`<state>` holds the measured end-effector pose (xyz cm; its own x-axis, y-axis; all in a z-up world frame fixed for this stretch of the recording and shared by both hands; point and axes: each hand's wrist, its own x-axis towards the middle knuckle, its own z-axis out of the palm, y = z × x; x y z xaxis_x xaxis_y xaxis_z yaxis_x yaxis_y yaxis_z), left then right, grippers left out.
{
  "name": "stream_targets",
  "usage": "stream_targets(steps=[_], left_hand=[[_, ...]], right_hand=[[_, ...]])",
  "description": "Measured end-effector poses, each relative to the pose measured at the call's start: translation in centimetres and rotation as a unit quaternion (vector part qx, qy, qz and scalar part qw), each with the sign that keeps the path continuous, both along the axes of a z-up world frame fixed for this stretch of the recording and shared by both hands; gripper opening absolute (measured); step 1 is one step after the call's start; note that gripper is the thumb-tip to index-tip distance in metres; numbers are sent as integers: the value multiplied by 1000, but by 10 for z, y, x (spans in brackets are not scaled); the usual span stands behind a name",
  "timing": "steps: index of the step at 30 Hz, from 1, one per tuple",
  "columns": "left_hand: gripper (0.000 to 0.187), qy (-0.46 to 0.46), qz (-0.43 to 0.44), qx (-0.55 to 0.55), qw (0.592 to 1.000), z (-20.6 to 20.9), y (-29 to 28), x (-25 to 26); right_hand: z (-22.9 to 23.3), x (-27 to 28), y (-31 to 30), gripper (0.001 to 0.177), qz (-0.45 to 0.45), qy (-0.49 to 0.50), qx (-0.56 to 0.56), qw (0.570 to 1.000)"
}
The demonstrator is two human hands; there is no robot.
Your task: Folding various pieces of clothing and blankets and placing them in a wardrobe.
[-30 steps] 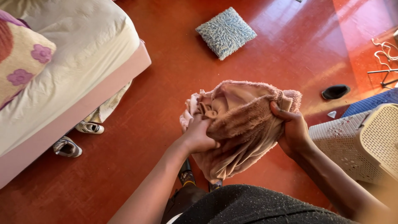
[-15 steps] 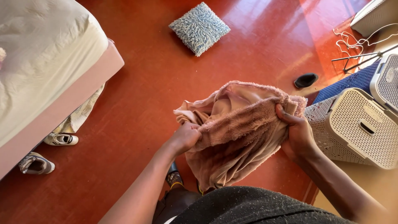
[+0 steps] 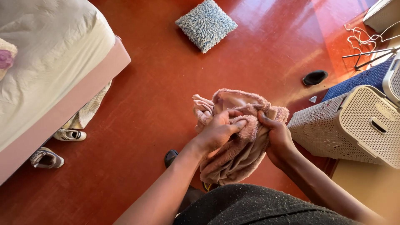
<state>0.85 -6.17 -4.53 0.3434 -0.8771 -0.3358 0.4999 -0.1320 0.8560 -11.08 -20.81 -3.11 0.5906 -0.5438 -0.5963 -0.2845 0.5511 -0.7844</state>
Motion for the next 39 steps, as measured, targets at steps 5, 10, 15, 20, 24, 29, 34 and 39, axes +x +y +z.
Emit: stream_targets(steps=[5,10,15,20,24,29,34,39], left_hand=[[42,172,16,-69,983,-23,5,-4],[37,170,15,-41,985,-26,2,-10],[41,131,14,120,984,6,20,1],[44,-140,-26,263,954,-48,41,22],[53,-266,-12,242,933,-105,47,31],[52,-374,182,213,884,-199,32,32],[53,-483,10,225,846,-249,-11,16],[36,-328,-99,236,909,-240,-41,-6]], right_hand=[[35,13,29,48,63,71,-39,995],[25,24,36,53,81,111,15,990],[-24,15,10,45,57,37,56,996],[-17,-5,-18,48,85,-62,79,991],[-11,-28,-58,46,82,-124,120,982],[-10,-61,-105,31,139,-290,170,932],[39,-64,-88,45,67,-240,104,963],[55,-77,-91,42,84,-276,117,950]])
